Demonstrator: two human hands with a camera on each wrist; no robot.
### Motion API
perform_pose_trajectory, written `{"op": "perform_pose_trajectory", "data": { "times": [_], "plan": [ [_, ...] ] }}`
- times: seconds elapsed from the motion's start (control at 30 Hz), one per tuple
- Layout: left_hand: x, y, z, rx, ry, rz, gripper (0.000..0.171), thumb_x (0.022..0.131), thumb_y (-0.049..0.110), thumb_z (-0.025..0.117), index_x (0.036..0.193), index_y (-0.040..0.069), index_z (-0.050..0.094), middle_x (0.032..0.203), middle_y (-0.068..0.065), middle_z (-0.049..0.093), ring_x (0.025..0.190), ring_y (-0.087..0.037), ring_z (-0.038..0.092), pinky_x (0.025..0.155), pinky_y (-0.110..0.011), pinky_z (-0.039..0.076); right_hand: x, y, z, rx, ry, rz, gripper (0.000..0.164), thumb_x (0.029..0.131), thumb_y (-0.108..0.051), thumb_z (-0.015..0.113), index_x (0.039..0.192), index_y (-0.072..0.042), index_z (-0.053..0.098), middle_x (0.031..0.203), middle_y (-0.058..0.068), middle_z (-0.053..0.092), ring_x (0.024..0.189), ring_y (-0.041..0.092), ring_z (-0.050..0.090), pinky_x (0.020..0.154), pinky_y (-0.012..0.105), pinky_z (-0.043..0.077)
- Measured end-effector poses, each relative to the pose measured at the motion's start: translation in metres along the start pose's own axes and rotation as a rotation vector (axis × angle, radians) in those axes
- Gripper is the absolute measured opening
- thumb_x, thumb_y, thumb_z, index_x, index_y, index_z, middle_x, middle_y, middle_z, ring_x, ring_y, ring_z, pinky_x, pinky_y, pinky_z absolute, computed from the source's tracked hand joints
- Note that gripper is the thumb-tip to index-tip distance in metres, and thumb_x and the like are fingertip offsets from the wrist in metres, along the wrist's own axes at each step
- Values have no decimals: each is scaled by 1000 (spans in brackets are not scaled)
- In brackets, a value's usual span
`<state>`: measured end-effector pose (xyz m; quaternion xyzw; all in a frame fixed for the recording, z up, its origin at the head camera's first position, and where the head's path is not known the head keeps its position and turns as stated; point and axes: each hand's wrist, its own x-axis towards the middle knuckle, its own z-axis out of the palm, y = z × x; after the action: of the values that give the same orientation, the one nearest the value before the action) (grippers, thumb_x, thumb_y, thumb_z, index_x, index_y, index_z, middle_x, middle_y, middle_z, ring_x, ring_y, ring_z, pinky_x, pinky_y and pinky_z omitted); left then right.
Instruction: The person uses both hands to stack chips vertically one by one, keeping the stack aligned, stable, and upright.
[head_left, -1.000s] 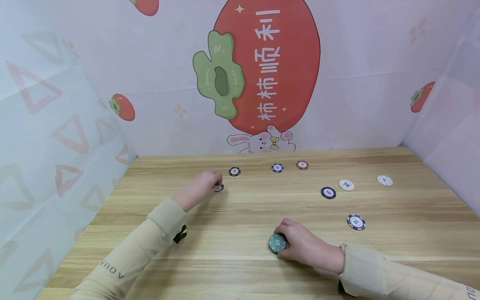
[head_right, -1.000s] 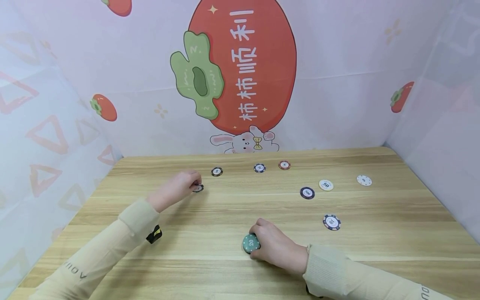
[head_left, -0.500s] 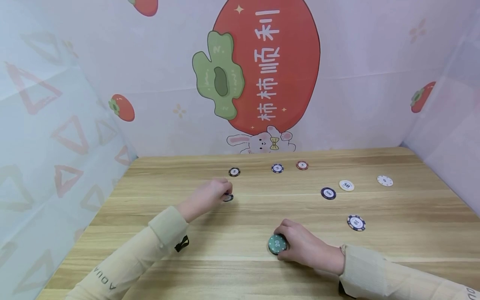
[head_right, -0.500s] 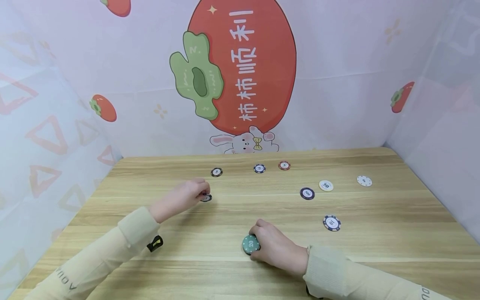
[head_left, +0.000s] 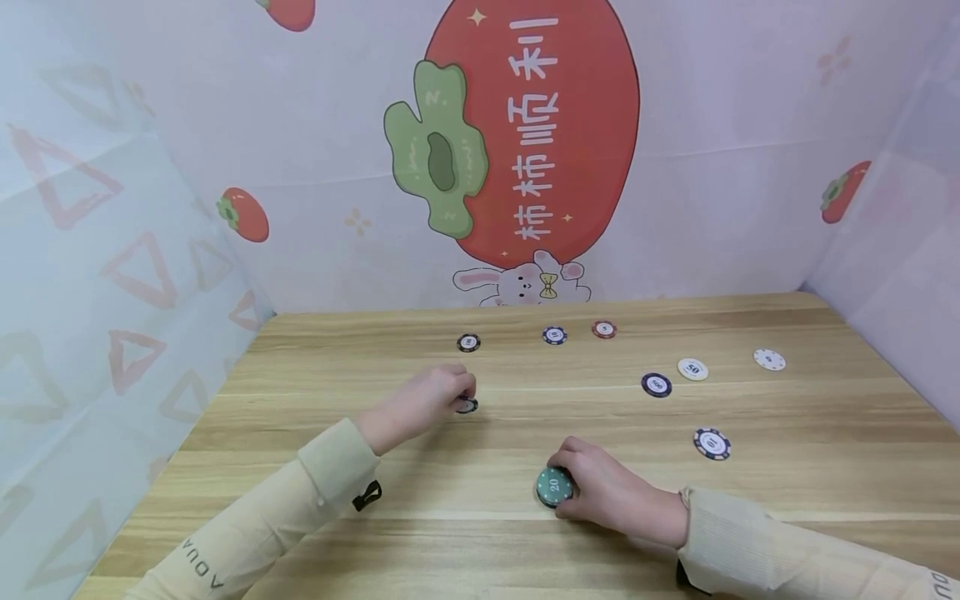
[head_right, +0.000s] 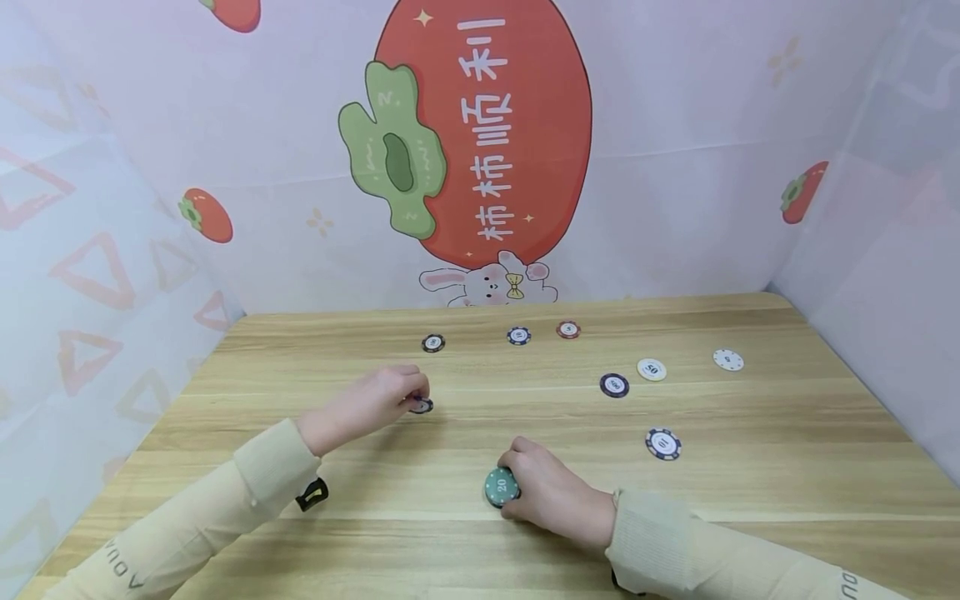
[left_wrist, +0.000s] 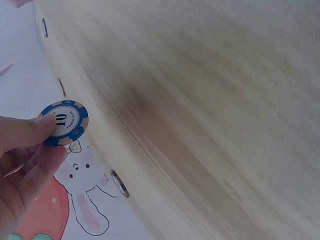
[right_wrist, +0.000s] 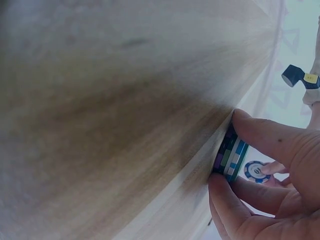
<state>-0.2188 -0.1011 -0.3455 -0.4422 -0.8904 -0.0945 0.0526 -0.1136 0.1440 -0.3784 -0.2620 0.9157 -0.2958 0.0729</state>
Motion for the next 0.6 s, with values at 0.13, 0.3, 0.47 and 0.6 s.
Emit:
{"op": "perform_pose_trajectory", "data": {
  "times": [0.13, 0.3, 0.47, 0.6],
  "plan": [
    [0, 5, 1, -12, -7, 7, 10, 80, 1, 65, 80, 9, 59, 77, 2, 55, 70, -9, 53, 63, -21, 46, 0, 0, 0, 3, -3, 5, 39, 65, -9, 79, 99, 1, 62, 88, -3, 50, 79, 9, 52, 70, 24, 48],
    [2, 12, 0, -28, -23, -14, 11, 79, 1, 66, 81, 10, 59, 78, 3, 56, 70, -8, 54, 62, -21, 46, 0, 0, 0, 5, -10, 9, 39, 65, -9, 79, 99, 0, 62, 89, -3, 50, 79, 9, 52, 70, 24, 48],
    [4, 15, -1, -120, -53, -74, 12, 77, 1, 68, 81, 10, 61, 79, 3, 59, 71, -8, 55, 63, -20, 46, 0, 1, 1, -12, 0, 2, 39, 64, -10, 79, 98, 0, 62, 88, -3, 50, 79, 9, 52, 70, 24, 48],
    [4, 18, 0, -220, -82, -111, 11, 77, 1, 69, 81, 8, 62, 77, 2, 60, 71, -9, 54, 64, -20, 46, 0, 1, 1, -16, 2, 4, 39, 64, -9, 79, 98, 1, 62, 88, -3, 50, 79, 9, 52, 70, 24, 49]
  ]
}}
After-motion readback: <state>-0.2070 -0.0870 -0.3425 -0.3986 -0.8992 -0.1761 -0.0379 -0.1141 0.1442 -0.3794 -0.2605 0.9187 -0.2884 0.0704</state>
